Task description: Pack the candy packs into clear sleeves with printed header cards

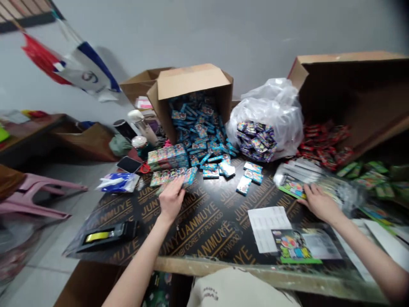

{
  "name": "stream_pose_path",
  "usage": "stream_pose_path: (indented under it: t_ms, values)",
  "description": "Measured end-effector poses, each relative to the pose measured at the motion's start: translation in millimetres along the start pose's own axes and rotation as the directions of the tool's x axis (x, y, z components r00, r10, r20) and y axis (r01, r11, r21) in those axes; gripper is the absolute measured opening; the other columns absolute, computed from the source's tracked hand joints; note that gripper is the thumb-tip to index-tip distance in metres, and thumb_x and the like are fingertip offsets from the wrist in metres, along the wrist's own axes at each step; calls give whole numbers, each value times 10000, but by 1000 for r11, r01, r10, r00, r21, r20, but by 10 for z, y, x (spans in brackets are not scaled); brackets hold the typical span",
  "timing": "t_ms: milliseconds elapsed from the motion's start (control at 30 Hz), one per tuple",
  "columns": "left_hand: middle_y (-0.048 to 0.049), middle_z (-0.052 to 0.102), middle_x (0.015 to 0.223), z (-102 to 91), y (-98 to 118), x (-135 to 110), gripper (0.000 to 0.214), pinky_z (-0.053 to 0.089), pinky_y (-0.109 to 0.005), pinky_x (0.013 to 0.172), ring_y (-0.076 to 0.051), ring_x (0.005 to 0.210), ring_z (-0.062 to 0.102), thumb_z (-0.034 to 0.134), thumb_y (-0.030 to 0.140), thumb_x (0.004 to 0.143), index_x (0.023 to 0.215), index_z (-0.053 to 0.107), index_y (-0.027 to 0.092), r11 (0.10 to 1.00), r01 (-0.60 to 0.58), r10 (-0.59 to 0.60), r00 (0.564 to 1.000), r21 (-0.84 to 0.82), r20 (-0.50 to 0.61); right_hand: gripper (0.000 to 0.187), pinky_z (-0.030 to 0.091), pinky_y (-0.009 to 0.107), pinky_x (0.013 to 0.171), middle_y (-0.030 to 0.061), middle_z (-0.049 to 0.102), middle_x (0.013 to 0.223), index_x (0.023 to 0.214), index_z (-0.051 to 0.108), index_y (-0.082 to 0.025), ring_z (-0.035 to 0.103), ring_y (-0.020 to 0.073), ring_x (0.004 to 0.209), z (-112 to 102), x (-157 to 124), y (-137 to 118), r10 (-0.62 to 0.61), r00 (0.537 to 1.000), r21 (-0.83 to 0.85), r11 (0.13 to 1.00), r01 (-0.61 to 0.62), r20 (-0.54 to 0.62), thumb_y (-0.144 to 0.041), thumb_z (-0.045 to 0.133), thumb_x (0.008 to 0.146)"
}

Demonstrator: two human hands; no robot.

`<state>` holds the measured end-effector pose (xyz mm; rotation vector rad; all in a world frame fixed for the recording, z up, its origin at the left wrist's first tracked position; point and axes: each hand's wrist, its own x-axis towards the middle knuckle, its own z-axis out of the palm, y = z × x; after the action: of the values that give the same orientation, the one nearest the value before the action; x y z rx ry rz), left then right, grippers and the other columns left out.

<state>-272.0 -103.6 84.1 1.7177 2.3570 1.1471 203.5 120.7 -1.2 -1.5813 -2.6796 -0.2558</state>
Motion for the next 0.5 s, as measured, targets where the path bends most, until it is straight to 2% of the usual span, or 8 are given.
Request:
stream_pose_path:
  t_ms: [100,200,267,300,367,400,433,500]
  values:
    - [-95,548,1229,108,-362,234,381,276,-456,1031,-259,1215,414,443,112,784,1138,570,179,975,14,-39,993,224,109,227,415,372,591,236,596,918,984,561,-149,591,320,806,121,-68,124,-152,988,-27,988,152,-1,-286,472,827]
    - [-148,525,1243,228,-502,334,405,202,-522,1036,-312,1218,394,506,99,719,1117,574,132,971,63,-93,988,229,121,144,311,292,428,114,614,609,825,594,-182,585,229,497,-162,-103,110,-122,992,-61,991,121,-19,-192,450,826]
    - [-163,490,1274,303,-391,304,450,168,-538,1038,-331,1230,368,568,158,695,1142,549,119,973,84,-112,986,216,122,202,256,283,401,93,580,505,769,607,-183,555,206,423,-493,-126,-85,-37,981,-84,996,21,-192,-241,432,853]
    - [-160,482,1282,351,-265,260,480,183,-519,1040,-323,1229,371,590,212,698,1166,529,123,977,95,-120,984,189,128,254,267,286,408,106,587,509,807,621,-170,561,206,433,-669,-139,-267,19,944,-61,997,-41,-329,-288,407,874]
    - [-130,487,1282,481,111,124,548,272,-436,1025,-272,1207,410,584,353,730,1228,472,156,992,121,-127,978,41,167,319,338,287,455,133,639,604,992,614,-116,570,181,451,-994,-170,-793,15,878,104,994,40,-479,-293,365,899]
    - [-122,466,1303,557,339,43,599,287,-397,1021,-254,1213,404,586,383,735,1270,426,165,951,190,-135,966,-245,222,333,370,283,485,135,659,654,1040,601,-104,578,173,466,-1131,-189,-1110,5,849,212,969,126,-529,-273,348,905]
    - [-112,436,1330,634,573,-39,658,287,-385,1019,-250,1229,384,585,422,735,1310,369,187,812,252,-105,950,-527,293,328,413,272,532,129,673,722,1070,588,-108,610,176,533,-1247,-208,-1435,-16,837,329,915,233,-547,-257,348,904]
    - [-96,446,1317,749,984,-183,736,316,-388,993,-255,1203,413,586,485,714,1344,300,234,381,389,-19,910,-839,413,316,470,264,660,106,674,898,1119,559,-152,644,186,736,-1419,-236,-2013,-153,876,566,710,419,-457,-227,343,902]
